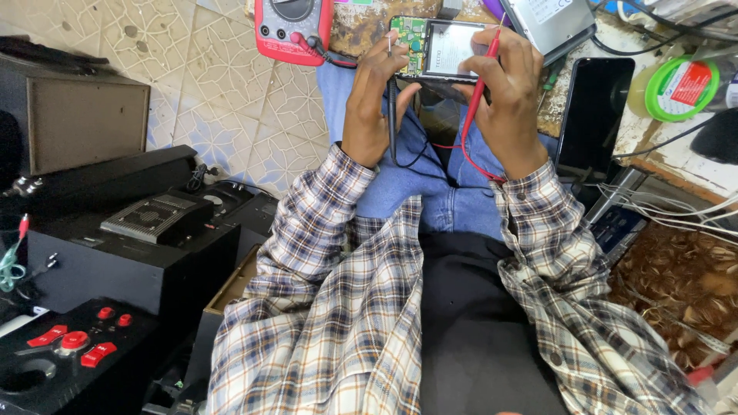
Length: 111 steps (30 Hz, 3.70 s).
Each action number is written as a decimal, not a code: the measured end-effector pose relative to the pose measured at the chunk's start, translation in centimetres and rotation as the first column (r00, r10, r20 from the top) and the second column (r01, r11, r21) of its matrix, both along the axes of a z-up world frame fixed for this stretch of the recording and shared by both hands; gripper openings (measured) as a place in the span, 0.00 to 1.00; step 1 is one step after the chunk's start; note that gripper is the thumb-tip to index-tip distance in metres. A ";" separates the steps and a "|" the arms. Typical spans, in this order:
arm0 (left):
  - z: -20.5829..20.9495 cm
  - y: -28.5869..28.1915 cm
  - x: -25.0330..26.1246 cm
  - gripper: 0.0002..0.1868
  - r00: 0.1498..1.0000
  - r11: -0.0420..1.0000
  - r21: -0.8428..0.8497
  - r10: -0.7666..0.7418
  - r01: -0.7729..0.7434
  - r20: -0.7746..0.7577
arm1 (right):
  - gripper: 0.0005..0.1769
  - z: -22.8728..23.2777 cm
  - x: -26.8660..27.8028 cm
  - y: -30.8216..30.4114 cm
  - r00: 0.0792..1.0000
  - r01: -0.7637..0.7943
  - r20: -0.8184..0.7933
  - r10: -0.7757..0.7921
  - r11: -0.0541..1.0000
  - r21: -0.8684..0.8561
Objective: The person sits with legs crossed and uses a multimeter to test a disassembled mobile phone. They hold the phone in one hand and use the multimeter probes to touch various points on the internal circuit board and battery area.
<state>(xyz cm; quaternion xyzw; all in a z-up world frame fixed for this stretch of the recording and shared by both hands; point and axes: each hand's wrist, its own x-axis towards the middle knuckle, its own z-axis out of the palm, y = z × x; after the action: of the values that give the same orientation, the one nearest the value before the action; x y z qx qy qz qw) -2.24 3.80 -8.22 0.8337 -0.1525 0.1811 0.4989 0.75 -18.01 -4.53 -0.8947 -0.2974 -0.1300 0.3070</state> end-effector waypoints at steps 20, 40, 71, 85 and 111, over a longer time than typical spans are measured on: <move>-0.3 -0.2 0.2 0.14 1.000 0.999 0.048 -0.012 0.011 0.019 | 0.22 -0.4 0.1 -0.6 0.997 -0.046 0.063 0.050 0.997 -0.056; 1.1 -0.1 -1.1 0.25 0.997 0.994 -0.097 0.063 -0.057 0.054 | 0.12 -0.1 -0.1 -0.6 0.996 -0.051 0.066 0.052 0.999 -0.017; 2.8 0.5 -0.3 0.10 0.997 0.972 -0.230 0.062 -0.053 0.035 | 0.20 -0.9 0.1 -0.7 0.978 -0.096 0.186 0.092 0.995 0.017; 3.3 -0.6 -1.0 0.10 0.984 0.928 -0.346 0.167 -0.138 0.056 | 0.18 -0.9 0.0 -0.8 0.981 -0.091 0.177 0.080 0.994 0.056; 1.7 -1.9 -1.1 0.12 0.985 0.756 -0.651 -0.057 -0.066 -0.166 | 0.18 1.2 -0.4 -0.2 0.992 -0.069 0.115 0.056 0.991 0.115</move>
<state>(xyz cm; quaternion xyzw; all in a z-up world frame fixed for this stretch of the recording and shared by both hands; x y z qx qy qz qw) -3.38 1.89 -6.47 0.6197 -0.0330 0.1503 0.7696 0.35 -18.23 -3.29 -0.8565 -0.3337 -0.1874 0.3463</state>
